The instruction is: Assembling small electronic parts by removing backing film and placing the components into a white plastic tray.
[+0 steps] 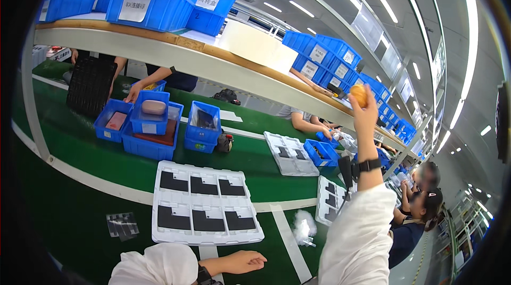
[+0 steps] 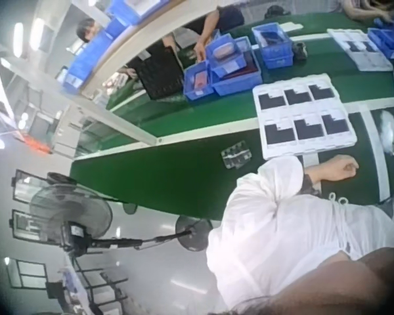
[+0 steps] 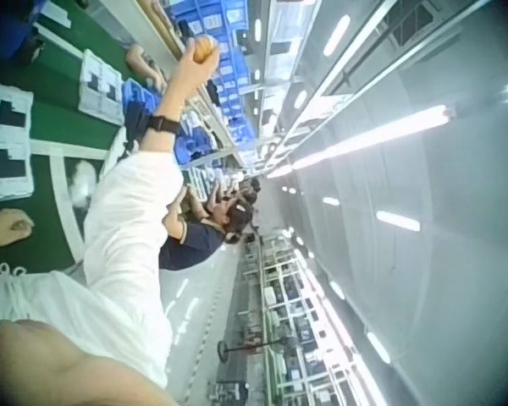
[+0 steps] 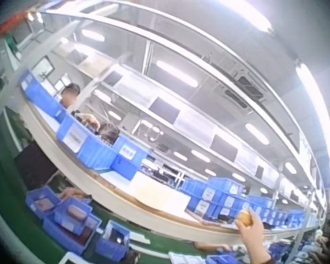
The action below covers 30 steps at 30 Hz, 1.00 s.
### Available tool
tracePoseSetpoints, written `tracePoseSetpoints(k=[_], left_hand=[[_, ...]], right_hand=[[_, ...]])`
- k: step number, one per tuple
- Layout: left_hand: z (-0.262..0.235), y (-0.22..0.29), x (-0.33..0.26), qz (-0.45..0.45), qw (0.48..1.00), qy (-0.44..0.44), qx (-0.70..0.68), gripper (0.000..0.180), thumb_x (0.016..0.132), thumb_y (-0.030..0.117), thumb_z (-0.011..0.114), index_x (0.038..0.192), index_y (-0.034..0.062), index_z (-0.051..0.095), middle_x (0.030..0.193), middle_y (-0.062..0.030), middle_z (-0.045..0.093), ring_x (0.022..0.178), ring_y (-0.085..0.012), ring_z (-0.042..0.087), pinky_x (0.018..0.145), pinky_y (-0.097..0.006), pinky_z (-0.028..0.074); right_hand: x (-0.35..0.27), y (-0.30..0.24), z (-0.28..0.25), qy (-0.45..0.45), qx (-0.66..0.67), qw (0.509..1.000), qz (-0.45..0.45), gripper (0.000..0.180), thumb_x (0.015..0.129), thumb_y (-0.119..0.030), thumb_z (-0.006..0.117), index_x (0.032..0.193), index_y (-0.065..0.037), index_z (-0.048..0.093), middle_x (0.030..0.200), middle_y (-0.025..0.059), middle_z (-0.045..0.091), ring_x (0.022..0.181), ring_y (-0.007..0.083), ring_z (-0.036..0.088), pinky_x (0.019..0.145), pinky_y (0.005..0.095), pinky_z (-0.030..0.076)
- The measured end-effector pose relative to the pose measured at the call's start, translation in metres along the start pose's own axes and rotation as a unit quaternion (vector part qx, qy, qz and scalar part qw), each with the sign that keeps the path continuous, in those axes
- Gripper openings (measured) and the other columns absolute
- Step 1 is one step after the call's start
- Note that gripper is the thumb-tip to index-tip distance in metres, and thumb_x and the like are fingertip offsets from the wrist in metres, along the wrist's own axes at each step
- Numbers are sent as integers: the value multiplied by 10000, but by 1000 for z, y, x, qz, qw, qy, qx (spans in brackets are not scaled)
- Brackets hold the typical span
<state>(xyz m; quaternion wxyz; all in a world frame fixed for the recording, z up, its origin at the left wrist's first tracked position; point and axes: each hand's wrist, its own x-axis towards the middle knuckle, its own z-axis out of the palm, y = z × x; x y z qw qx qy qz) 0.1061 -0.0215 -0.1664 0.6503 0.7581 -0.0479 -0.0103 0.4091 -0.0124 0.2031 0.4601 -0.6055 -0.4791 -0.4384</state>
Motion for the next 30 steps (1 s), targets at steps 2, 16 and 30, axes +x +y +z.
tracePoseSetpoints(k=[2,16,30], left_hand=[[1,-5,1,8,1000,0,-18,344,878,213,549,1150,5,526,1022,-88,604,917,-138,595,827,-243,467],[-10,7,-12,-37,999,-33,13,299,894,129,541,1170,17,517,1052,-89,609,964,-130,583,857,-238,447],[-5,98,4,97,988,108,-60,212,861,59,575,1058,-18,568,971,-78,613,914,-159,594,829,-275,460]], right_hand=[[12,7,7,-108,-45,991,70,618,795,-363,639,1285,-43,440,1272,199,458,1131,309,480,943,394,377],[-147,-37,-68,-6,512,771,379,196,847,-198,568,973,-55,612,940,59,632,905,147,556,787,334,403],[-246,-47,-141,-3,190,889,416,251,808,-252,564,729,-18,608,696,77,624,665,187,583,643,328,445]])
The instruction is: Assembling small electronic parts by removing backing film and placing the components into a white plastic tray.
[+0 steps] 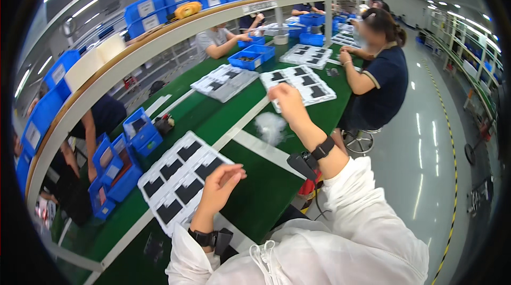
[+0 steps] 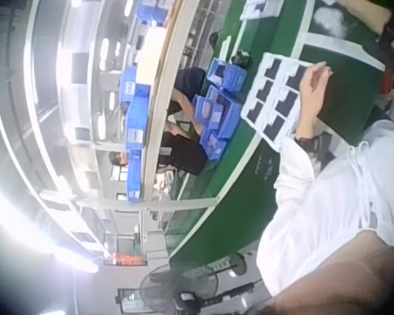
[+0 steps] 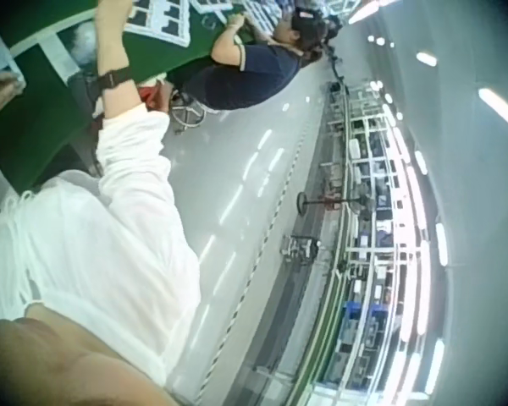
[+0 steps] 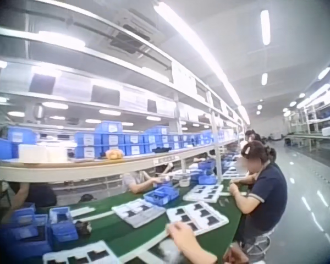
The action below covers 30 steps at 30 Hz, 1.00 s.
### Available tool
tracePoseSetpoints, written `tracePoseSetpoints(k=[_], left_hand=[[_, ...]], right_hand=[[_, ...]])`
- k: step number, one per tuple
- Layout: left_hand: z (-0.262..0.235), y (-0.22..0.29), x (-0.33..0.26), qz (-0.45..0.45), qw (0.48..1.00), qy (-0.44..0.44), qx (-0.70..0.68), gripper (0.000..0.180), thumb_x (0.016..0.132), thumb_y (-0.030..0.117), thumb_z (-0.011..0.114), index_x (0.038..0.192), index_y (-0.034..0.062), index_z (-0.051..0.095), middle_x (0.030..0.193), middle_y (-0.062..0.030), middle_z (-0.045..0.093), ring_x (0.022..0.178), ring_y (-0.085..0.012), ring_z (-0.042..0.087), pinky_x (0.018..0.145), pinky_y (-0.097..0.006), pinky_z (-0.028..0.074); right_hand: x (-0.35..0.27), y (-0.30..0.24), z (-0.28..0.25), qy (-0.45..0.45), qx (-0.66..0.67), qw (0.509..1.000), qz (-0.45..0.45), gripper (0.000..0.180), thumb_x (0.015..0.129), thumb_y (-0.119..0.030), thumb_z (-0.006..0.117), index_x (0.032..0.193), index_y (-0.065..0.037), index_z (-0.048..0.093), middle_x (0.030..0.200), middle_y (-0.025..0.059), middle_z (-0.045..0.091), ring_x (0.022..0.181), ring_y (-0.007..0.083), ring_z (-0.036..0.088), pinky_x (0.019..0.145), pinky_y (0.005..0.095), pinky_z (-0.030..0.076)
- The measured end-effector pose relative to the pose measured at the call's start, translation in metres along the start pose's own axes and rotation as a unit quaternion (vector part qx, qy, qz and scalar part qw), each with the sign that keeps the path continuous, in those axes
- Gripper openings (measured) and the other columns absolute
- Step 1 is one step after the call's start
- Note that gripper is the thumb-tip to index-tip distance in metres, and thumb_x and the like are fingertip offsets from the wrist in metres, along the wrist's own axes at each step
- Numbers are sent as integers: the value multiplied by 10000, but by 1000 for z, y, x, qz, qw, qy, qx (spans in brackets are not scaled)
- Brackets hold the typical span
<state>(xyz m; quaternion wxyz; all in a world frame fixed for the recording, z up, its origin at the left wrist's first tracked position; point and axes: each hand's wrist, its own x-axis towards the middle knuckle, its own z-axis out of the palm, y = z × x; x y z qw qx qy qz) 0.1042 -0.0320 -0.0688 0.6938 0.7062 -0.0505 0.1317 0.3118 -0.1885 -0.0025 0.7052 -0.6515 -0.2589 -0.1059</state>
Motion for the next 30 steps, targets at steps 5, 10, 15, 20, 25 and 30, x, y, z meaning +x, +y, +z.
tracePoseSetpoints(k=[5,10,15,20,25,30], left_hand=[[15,92,0,274,917,-34,289,215,766,-9,622,979,11,604,891,-107,615,836,-213,578,765,-301,433],[17,104,15,231,839,-134,474,187,864,154,530,984,34,608,955,-91,610,841,-297,581,858,-377,368],[0,101,24,118,871,-274,390,323,794,328,633,990,75,590,880,-76,578,817,-259,571,632,-442,430],[5,87,18,207,776,-145,578,341,782,400,629,795,80,511,755,-64,486,679,-246,480,618,-348,383],[-3,82,32,301,713,-223,592,290,810,356,572,772,76,509,714,-41,472,693,-206,477,634,-315,395],[6,104,16,407,548,-207,701,134,726,202,580,712,93,503,688,-18,456,667,-159,462,627,-266,349]], right_hand=[[-49,-13,86,-243,-504,768,-311,210,761,-225,582,633,-63,623,672,104,614,692,244,585,633,388,389],[-92,-31,90,-296,-551,581,-521,155,754,-212,571,686,-85,627,647,61,583,690,185,546,618,357,344],[-111,-22,103,-418,-491,601,-473,162,760,-216,577,690,-78,624,651,57,586,692,176,552,614,346,358],[-95,-13,107,-516,-450,622,-381,170,767,-220,583,694,-71,621,654,53,590,694,167,558,609,335,372],[-98,-17,146,-609,-398,627,-279,179,773,-225,589,698,-65,619,658,48,594,696,159,564,605,324,387],[-83,9,88,-695,-321,623,-159,188,779,-229,595,702,-58,616,662,44,598,698,150,570,601,313,401]])
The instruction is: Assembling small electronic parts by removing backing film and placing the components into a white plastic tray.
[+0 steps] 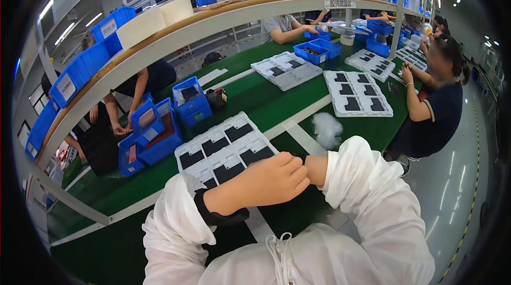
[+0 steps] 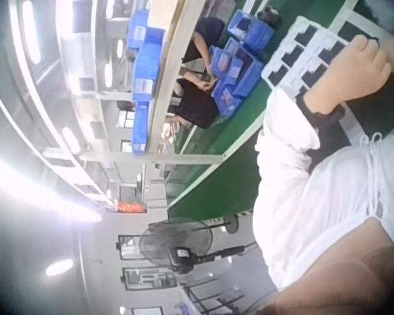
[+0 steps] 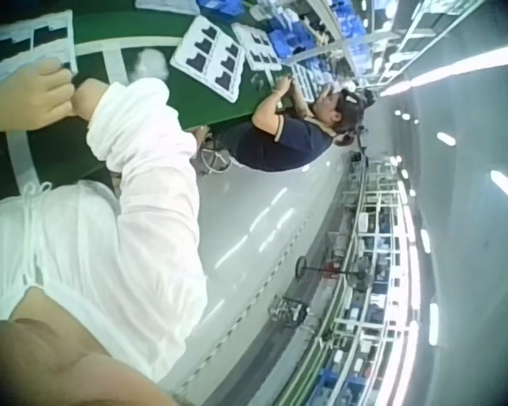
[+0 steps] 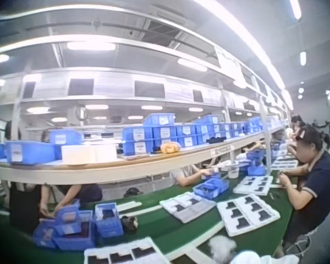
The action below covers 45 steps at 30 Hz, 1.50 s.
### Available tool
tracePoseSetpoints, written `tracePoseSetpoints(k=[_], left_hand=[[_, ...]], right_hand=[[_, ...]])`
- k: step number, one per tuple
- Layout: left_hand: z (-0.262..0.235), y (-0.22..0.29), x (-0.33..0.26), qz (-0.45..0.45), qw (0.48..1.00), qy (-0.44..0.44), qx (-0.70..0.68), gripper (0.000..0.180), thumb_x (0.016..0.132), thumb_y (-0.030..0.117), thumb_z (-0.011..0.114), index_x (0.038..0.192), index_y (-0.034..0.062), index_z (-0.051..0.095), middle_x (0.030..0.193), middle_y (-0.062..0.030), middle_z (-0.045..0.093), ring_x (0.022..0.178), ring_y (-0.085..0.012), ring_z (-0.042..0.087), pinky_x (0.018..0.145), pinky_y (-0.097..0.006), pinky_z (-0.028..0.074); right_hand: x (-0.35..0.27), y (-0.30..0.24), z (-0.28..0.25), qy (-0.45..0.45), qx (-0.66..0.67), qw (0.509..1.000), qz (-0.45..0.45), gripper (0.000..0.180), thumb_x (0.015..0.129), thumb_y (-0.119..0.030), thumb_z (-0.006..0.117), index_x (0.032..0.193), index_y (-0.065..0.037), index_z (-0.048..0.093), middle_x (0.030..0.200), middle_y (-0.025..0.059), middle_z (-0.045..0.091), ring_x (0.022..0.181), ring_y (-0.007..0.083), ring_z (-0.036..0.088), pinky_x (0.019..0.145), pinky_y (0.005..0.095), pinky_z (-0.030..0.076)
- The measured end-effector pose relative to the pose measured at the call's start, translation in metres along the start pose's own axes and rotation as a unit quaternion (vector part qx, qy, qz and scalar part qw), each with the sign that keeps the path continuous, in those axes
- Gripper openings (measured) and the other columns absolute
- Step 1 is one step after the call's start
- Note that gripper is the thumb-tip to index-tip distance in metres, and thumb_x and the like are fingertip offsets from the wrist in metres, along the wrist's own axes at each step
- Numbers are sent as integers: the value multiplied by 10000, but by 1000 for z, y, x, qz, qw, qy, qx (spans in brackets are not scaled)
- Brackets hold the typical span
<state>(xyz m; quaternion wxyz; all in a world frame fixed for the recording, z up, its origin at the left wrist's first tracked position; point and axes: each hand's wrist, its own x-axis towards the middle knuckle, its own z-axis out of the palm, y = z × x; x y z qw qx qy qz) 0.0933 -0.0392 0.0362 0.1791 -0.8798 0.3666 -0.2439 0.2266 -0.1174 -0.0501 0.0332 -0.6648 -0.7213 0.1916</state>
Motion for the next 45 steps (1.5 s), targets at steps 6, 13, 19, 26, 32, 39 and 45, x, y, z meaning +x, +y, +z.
tracePoseSetpoints(k=[6,13,19,26,32,39,45], left_hand=[[12,5,-9,97,987,65,107,185,756,180,582,618,117,476,614,24,400,597,-123,418,554,-239,304],[14,29,-14,214,975,1,61,128,691,193,546,647,83,498,641,11,428,629,-147,442,586,-247,324],[31,0,-20,-55,985,85,-138,216,687,132,653,660,57,453,730,-36,506,654,-171,489,570,-270,376],[45,-16,1,-425,768,195,-438,260,761,93,699,760,37,445,896,-95,607,628,-87,525,551,-230,413],[79,-10,7,-487,703,187,-484,238,797,142,678,931,16,526,812,-48,569,630,-73,516,525,-190,401],[87,-14,2,-381,765,141,-499,208,788,153,659,879,-18,584,849,-119,525,743,-222,542,663,-318,428],[97,-36,-23,-370,811,247,-379,126,764,97,673,780,-16,620,721,-78,603,621,-168,571,531,-264,434]], right_hand=[[72,-31,-29,-100,143,984,-28,200,786,-234,602,707,-50,613,666,39,602,701,139,577,596,300,418],[66,-19,-69,-126,507,853,-13,317,833,-348,615,783,-34,611,756,53,628,710,130,611,601,271,470],[62,28,-104,118,745,654,-64,217,861,-257,580,739,-77,572,703,29,591,708,138,595,606,264,434],[86,26,-102,279,701,656,23,180,844,-230,586,735,-92,550,696,11,556,691,148,571,636,274,437],[97,57,-103,329,761,559,4,133,841,-211,573,810,-85,543,759,28,560,753,165,564,653,286,427],[84,75,-109,357,837,414,-28,122,829,-185,565,797,-70,539,763,46,562,773,187,568,659,283,435],[75,85,-58,347,880,315,-81,87,845,-120,524,823,-41,553,778,59,567,801,200,562,696,302,453]])
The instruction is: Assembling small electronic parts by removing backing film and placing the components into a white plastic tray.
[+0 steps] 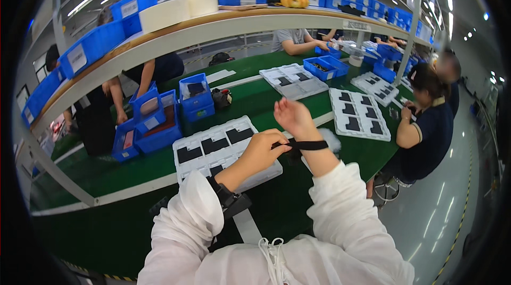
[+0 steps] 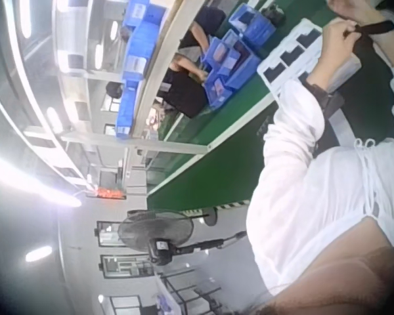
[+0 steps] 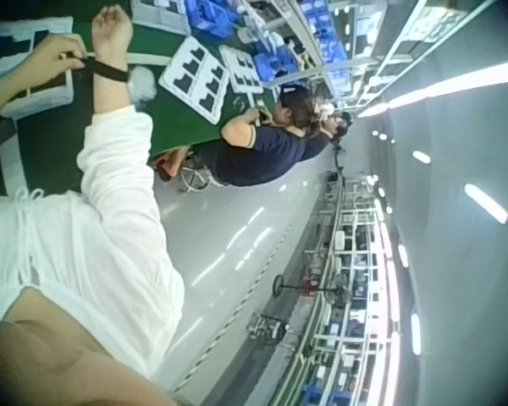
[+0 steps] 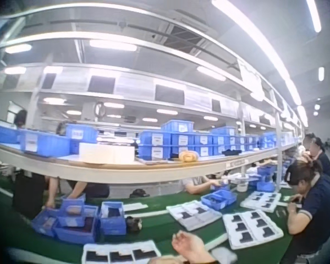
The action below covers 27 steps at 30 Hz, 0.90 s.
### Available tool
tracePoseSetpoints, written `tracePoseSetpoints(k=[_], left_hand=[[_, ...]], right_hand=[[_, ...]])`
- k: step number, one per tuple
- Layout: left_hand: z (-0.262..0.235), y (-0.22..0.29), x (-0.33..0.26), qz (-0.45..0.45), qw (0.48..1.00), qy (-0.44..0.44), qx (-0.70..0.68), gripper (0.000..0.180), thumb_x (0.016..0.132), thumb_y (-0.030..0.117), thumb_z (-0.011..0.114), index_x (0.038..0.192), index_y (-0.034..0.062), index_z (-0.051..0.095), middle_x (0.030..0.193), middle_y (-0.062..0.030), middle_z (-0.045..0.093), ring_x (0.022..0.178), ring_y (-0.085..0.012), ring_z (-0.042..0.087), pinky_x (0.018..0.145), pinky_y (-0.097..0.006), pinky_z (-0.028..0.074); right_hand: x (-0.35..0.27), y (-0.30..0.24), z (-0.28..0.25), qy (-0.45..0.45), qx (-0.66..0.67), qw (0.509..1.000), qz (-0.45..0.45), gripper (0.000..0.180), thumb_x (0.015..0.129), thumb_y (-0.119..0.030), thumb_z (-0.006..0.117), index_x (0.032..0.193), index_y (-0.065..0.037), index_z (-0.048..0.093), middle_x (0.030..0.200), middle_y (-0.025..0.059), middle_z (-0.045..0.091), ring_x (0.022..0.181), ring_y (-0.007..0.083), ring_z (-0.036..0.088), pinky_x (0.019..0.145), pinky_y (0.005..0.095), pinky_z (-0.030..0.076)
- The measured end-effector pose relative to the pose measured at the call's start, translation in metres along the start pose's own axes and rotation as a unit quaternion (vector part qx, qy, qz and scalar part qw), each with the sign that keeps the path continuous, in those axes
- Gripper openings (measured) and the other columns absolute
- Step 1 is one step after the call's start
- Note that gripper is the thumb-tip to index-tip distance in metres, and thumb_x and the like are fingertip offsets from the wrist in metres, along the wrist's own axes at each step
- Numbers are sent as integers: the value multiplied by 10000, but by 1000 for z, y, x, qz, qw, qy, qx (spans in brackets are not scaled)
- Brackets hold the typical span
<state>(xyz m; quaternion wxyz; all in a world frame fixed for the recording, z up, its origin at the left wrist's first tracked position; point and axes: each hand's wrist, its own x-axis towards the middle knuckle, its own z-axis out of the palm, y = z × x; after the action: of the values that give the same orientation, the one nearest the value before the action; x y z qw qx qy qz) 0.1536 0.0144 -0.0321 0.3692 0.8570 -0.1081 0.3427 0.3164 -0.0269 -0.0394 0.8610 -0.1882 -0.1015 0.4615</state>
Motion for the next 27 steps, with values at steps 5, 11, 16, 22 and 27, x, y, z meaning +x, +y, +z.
tracePoseSetpoints(k=[5,11,16,22,27], left_hand=[[9,9,-2,-208,967,-5,-148,142,788,136,673,769,6,622,541,-18,525,494,-64,454,448,-228,346],[39,13,-14,-168,981,-40,-90,188,809,174,644,781,-1,581,654,-83,587,585,-117,490,541,-279,400],[58,-11,-14,-202,977,-66,-25,231,805,185,642,735,-12,545,639,-124,567,629,-209,567,587,-304,427],[87,-34,-9,-219,969,-108,42,492,813,241,619,1147,-54,410,1101,-232,491,878,-319,584,777,-378,476],[76,-50,13,-181,982,45,25,369,835,191,562,1116,-15,440,1066,-230,506,977,-389,526,822,-422,437]], right_hand=[[-66,7,-7,-73,-614,786,0,162,827,-96,501,925,19,560,854,95,612,760,180,590,702,279,448],[-147,-2,-39,-66,-832,540,-113,244,843,-41,408,1030,60,529,957,274,576,888,393,568,748,383,451],[-200,4,-54,-64,-756,604,-243,279,846,-69,513,1089,69,526,1020,237,596,923,353,590,788,375,468],[-189,3,-72,67,-787,556,-261,213,789,-92,611,961,30,581,916,178,598,833,308,587,734,360,465],[-167,35,-10,-10,-721,618,-312,158,714,-60,676,813,0,568,741,121,545,689,278,539,608,341,434]])
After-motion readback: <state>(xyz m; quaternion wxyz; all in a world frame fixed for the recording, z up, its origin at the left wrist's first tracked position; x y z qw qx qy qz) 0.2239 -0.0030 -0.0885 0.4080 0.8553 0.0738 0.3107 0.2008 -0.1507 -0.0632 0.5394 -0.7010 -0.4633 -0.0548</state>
